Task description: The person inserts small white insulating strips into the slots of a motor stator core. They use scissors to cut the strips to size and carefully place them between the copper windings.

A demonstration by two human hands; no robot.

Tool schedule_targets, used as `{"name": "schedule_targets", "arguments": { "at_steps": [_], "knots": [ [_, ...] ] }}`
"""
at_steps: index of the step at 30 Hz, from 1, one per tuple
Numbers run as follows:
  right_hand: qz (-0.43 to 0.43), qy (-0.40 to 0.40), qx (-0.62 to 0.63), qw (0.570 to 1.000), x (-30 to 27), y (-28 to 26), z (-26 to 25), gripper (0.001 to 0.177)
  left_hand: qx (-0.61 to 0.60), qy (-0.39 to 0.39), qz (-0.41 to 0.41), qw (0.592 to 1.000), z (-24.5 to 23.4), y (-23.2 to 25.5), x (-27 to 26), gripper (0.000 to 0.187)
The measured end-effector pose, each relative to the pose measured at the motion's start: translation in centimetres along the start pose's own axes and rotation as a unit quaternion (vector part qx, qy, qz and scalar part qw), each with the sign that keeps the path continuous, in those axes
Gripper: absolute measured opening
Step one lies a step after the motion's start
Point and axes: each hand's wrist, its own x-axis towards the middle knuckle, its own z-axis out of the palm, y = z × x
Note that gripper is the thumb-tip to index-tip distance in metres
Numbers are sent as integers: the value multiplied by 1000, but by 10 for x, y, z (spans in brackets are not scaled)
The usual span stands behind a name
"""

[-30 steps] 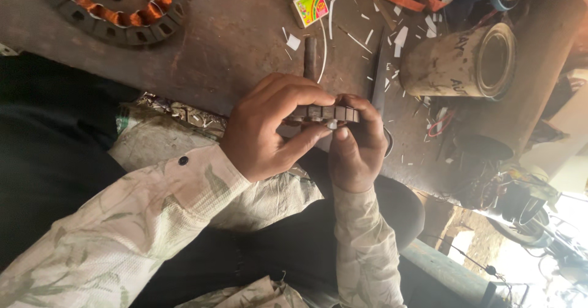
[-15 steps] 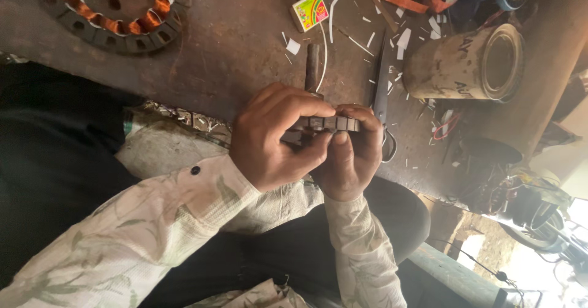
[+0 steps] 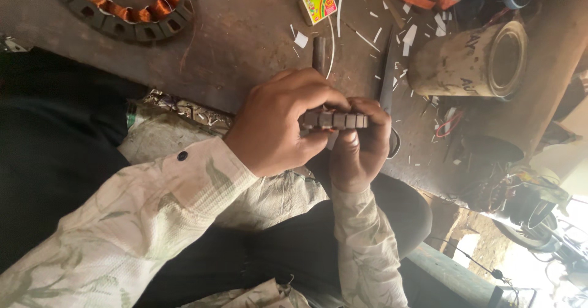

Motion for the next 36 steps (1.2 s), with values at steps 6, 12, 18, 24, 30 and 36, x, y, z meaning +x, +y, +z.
{"name": "schedule_targets", "arguments": {
  "at_steps": [6, 12, 18, 24, 30, 36],
  "knots": [
    [-44, -11, -70, 996, 3, 4, 3, 48, -17, 10, 33, 999, -1, -3, 1, 31],
    [-35, -13, -49, 998, 5, -1, 8, 42, 1, 11, 77, 997, 2, -11, 4, 31],
    [-22, -18, -53, 998, 4, 1, 4, 33, 30, 2, 72, 997, 0, -16, 4, 32],
    [-29, -5, -81, 996, 9, -6, 10, 42, 17, -6, 45, 999, 2, -25, 5, 33],
    [-207, 77, -329, 918, 19, -29, 14, 32, 14, 16, 20, 1000, -4, -26, 10, 37],
    [-191, 45, -382, 903, 20, -39, 22, 25, 21, 28, 3, 999, 0, -24, 12, 37]
  ]
}}
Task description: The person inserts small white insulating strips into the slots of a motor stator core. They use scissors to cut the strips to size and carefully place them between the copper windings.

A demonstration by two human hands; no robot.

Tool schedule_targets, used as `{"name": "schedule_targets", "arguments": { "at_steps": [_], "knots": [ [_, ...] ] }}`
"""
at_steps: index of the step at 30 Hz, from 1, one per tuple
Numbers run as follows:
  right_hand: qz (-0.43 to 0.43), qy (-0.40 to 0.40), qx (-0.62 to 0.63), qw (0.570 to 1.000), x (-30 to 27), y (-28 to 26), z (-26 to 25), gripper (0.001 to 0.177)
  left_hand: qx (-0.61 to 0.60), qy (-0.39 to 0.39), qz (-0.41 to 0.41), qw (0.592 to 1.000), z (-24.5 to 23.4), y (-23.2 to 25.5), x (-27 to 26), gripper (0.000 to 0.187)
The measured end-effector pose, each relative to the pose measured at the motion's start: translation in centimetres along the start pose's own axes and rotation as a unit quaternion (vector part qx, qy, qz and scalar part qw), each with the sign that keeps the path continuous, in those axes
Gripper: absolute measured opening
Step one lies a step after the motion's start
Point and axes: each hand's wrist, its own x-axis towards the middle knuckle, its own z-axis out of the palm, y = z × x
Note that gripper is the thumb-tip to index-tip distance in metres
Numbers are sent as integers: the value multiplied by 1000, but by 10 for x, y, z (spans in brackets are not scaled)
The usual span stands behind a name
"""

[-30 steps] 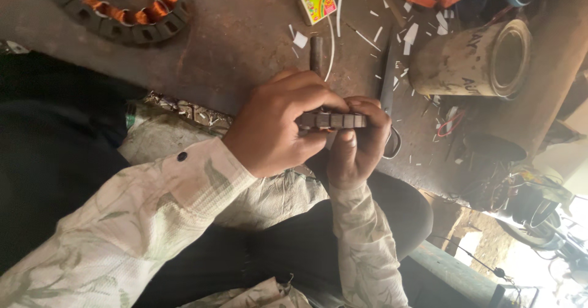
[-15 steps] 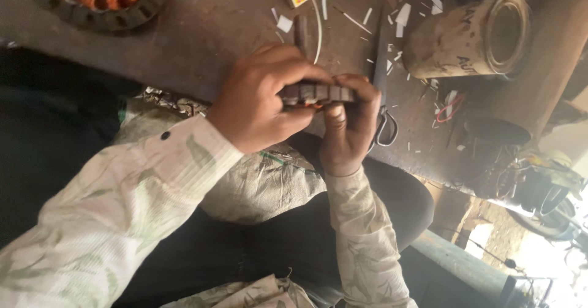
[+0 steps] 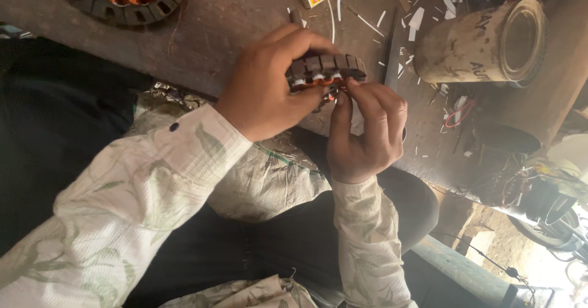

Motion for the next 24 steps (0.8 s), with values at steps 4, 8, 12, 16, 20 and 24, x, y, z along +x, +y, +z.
{"name": "schedule_targets", "arguments": {
  "at_steps": [4, 8, 12, 16, 20, 24],
  "knots": [
    [53, -8, -12, 999, 3, -6, 1, 25, 10, 42, -15, 999, 8, 6, 1, 34],
    [82, 21, 54, 995, 8, 1, -2, 24, 29, 23, 2, 999, 14, 8, 7, 30],
    [188, -2, 186, 964, 4, 14, -17, 27, 71, -25, 80, 994, 11, 8, 6, 34],
    [233, -52, 264, 935, -9, 18, -31, 28, 104, -10, 99, 990, -1, 6, 8, 52],
    [217, -63, 321, 920, -15, 14, -29, 33, 51, 33, 112, 992, -5, 3, 3, 50],
    [181, -82, 234, 952, -13, 7, -21, 41, 13, 14, 72, 997, 7, 0, 5, 23]
  ]
}}
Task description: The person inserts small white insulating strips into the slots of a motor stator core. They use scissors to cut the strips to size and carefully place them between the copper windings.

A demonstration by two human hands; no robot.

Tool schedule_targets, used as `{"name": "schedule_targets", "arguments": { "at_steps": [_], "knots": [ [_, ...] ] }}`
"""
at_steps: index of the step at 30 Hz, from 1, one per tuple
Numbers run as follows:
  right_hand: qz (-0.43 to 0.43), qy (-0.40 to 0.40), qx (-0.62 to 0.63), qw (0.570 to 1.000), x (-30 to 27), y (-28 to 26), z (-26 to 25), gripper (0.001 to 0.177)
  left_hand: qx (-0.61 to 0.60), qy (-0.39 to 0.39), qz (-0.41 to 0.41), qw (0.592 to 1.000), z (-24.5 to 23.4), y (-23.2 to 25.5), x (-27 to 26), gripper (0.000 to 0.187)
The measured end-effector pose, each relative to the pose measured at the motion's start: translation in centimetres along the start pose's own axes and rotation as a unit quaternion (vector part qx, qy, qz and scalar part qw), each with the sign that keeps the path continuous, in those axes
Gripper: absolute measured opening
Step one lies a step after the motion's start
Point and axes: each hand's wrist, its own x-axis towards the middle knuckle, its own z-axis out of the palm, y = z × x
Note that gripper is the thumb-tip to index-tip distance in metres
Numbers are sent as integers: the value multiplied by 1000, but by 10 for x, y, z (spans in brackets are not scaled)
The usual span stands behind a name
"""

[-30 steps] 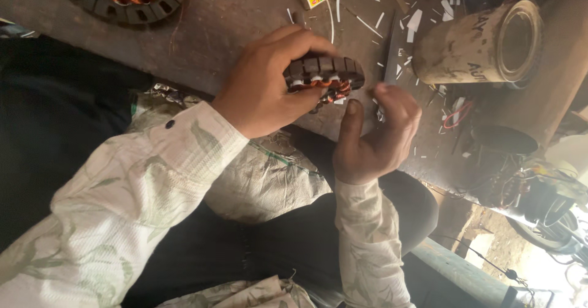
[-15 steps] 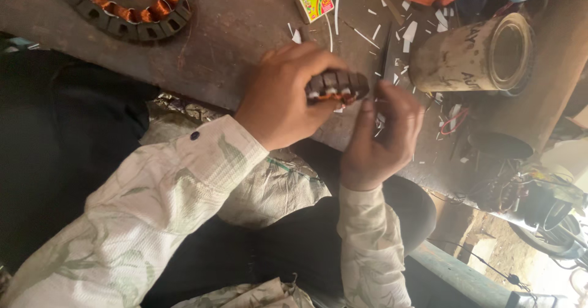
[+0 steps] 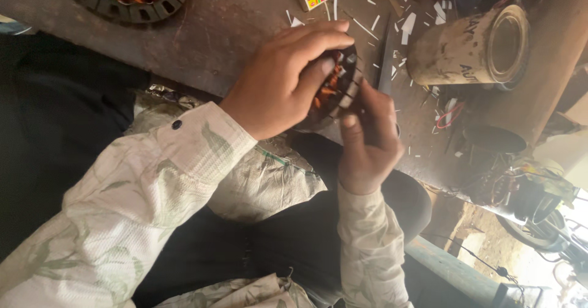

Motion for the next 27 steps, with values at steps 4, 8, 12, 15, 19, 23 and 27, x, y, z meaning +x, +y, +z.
{"name": "schedule_targets", "arguments": {
  "at_steps": [4, 8, 12, 15, 19, 23, 27],
  "knots": [
    [-71, -42, -128, 988, 1, -13, 12, 45, -88, 14, -102, 991, -5, 1, 3, 29],
    [-124, -57, -168, 976, 1, -27, 25, 41, -145, 3, -175, 974, -19, 0, 2, 41],
    [-230, -41, -169, 958, -10, -48, 17, 22, -248, 32, -191, 949, -21, -3, 3, 40],
    [-239, 12, -141, 961, -8, -53, 13, 18, -276, 46, -257, 925, -30, -5, 7, 38],
    [-126, 83, -120, 981, 3, -32, 15, 25, -289, 4, -230, 929, -34, -10, 7, 38],
    [-113, 47, -84, 989, 20, -10, 20, 44, -147, -81, -173, 970, -36, -9, 10, 34],
    [-92, -2, -65, 994, 23, -7, 28, 44, -99, -60, -74, 990, -33, -2, 8, 30]
  ]
}}
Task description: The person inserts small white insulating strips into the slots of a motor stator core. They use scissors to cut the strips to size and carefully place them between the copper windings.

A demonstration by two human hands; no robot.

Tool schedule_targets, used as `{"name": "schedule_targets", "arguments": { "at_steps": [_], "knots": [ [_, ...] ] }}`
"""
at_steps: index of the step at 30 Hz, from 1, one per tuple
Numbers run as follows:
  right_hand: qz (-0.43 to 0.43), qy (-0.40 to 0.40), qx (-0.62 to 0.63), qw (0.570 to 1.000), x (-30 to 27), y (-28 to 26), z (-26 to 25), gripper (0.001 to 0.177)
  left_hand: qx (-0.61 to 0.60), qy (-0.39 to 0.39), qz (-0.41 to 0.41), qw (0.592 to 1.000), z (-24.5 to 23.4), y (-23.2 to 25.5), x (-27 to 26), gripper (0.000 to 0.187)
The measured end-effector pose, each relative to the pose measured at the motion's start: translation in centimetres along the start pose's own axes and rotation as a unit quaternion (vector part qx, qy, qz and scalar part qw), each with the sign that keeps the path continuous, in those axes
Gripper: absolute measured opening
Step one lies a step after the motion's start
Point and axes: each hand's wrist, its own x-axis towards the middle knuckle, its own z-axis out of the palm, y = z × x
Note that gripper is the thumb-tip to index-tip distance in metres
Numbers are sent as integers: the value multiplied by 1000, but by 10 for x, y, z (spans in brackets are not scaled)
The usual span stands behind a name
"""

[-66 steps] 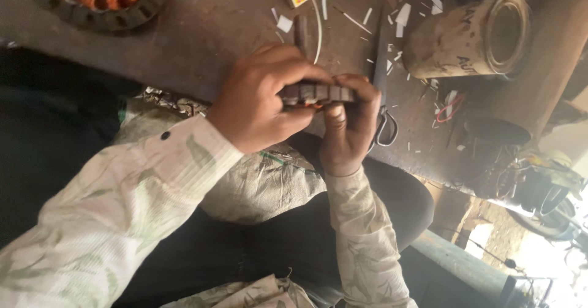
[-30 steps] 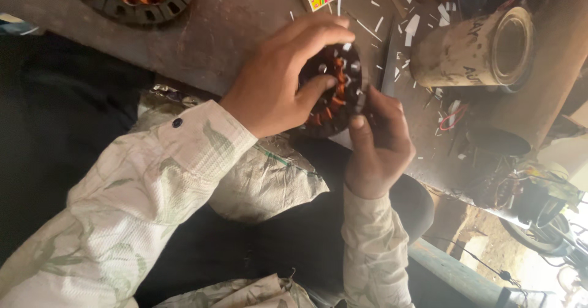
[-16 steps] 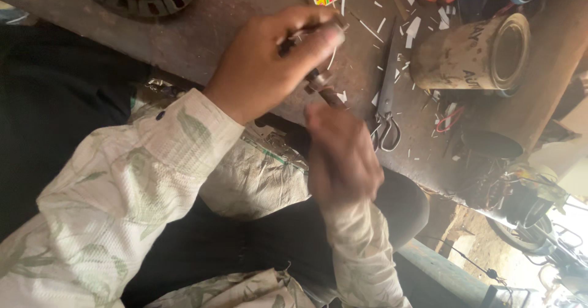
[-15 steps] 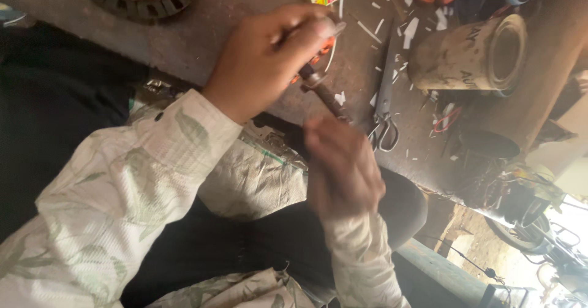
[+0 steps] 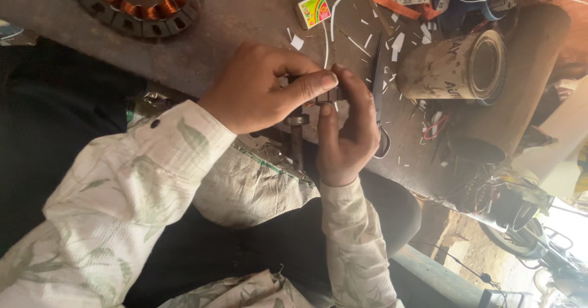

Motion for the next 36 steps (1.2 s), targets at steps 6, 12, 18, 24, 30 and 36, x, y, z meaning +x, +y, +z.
{"name": "schedule_targets", "arguments": {
  "at_steps": [6, 12, 18, 24, 30, 36],
  "knots": [
    [-10, -15, -8, 1000, -5, 0, 4, 46, -13, 61, 14, 998, 1, 0, -9, 28],
    [-10, 23, 12, 1000, -4, 6, 19, 41, -6, 85, 1, 996, 1, 1, -9, 29],
    [12, 48, 69, 996, -7, 11, 24, 33, -41, 64, -48, 996, 4, 1, -5, 29],
    [-11, 48, 14, 999, -10, 11, 23, 40, -25, 27, 12, 999, -2, -5, -4, 26],
    [-19, 24, 31, 999, -15, 7, 19, 39, -3, 64, 71, 995, -9, -9, -7, 26],
    [17, -31, 141, 989, -16, 6, 10, 35, 74, 157, -5, 985, -1, -14, -5, 41]
  ]
}}
